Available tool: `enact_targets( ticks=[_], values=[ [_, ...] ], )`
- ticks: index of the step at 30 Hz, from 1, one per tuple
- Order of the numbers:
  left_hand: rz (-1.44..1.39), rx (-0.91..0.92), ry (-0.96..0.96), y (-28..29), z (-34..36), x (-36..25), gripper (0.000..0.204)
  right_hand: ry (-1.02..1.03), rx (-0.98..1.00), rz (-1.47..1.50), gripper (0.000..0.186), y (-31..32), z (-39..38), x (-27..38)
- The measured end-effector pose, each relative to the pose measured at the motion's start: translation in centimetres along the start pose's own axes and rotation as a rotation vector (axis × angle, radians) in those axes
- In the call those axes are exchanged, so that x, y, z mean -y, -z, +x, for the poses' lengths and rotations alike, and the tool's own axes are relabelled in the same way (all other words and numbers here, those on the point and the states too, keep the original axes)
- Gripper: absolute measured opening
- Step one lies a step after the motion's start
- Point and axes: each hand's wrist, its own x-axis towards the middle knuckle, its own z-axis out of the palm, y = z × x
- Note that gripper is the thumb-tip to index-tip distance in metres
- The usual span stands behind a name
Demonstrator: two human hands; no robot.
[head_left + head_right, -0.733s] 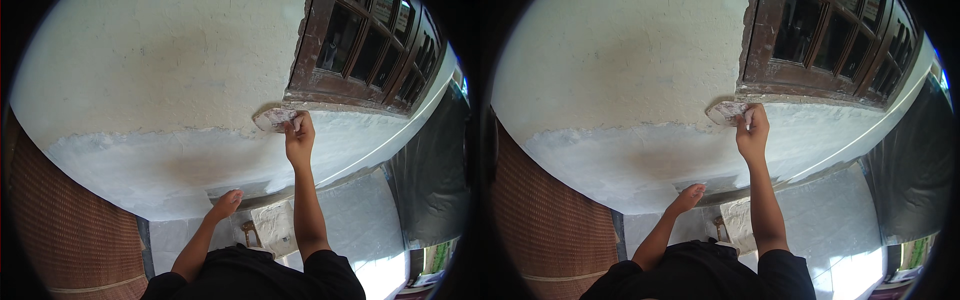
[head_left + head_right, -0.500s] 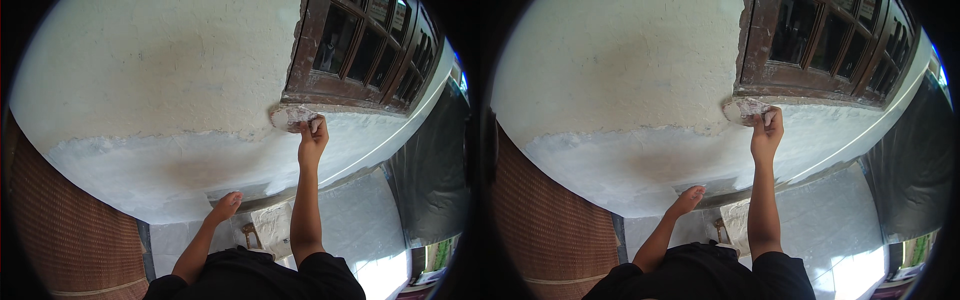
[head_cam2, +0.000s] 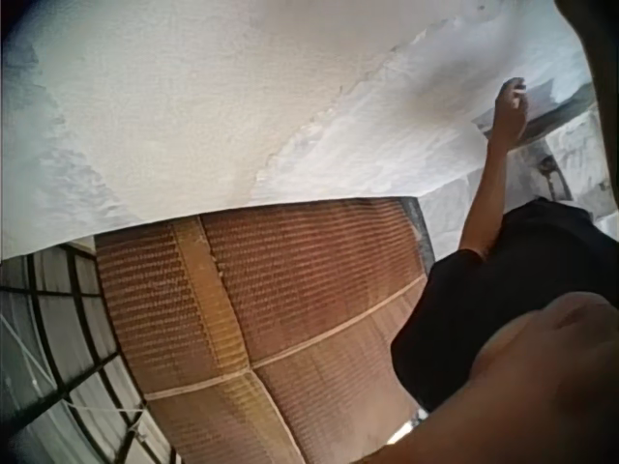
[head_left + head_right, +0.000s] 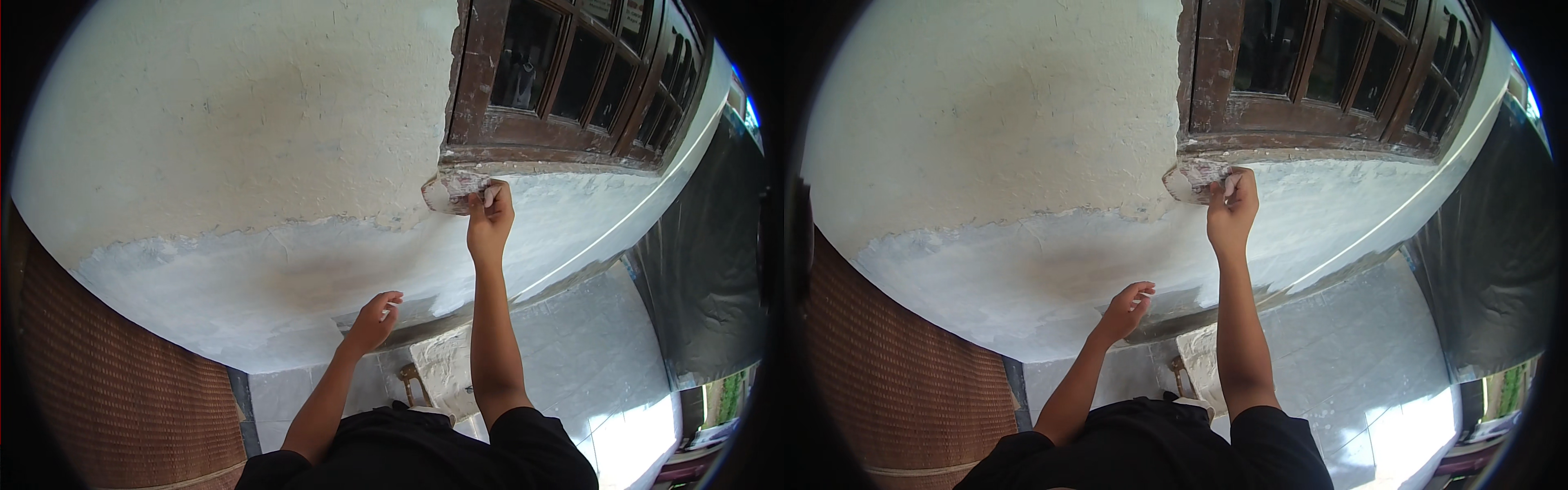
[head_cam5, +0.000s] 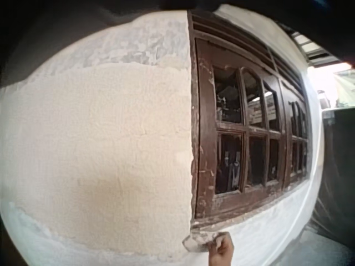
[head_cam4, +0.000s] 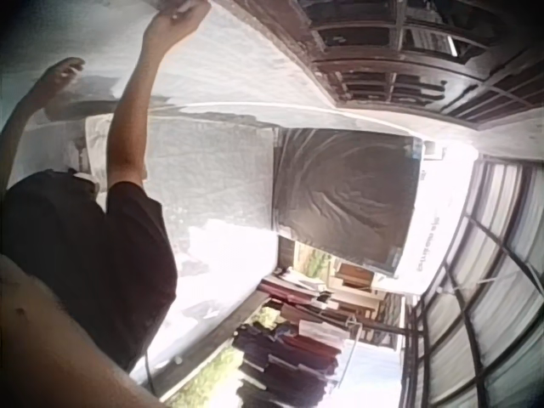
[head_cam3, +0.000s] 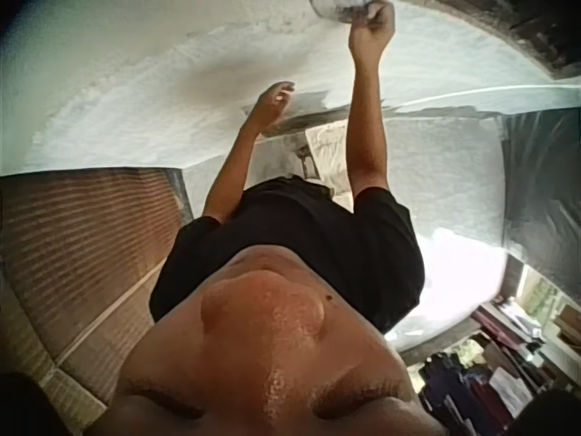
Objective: The person applies plaster to a wall surface around a window frame using a putty knife and a scraper, taking plaster from a plaster tray.
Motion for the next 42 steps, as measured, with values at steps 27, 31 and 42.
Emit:
enact_targets(
  ticks=[27,31,42],
  values=[
    [0.146,-0.467,-0.265,2.6,5.0,-4.2,0.032,0.115,-0.105,-0.153,0.029,-0.2,-0.4,-1.0],
    [0.169,-0.479,-0.310,2.3,5.0,-3.7,0.034,-0.057,-0.138,0.194,0.029,1.2,-0.9,-0.3],
    [0.258,-0.604,-0.311,-0.7,4.6,-3.3,0.040,-0.055,-0.188,0.133,0.028,4.1,-2.6,-0.5]
  ],
)
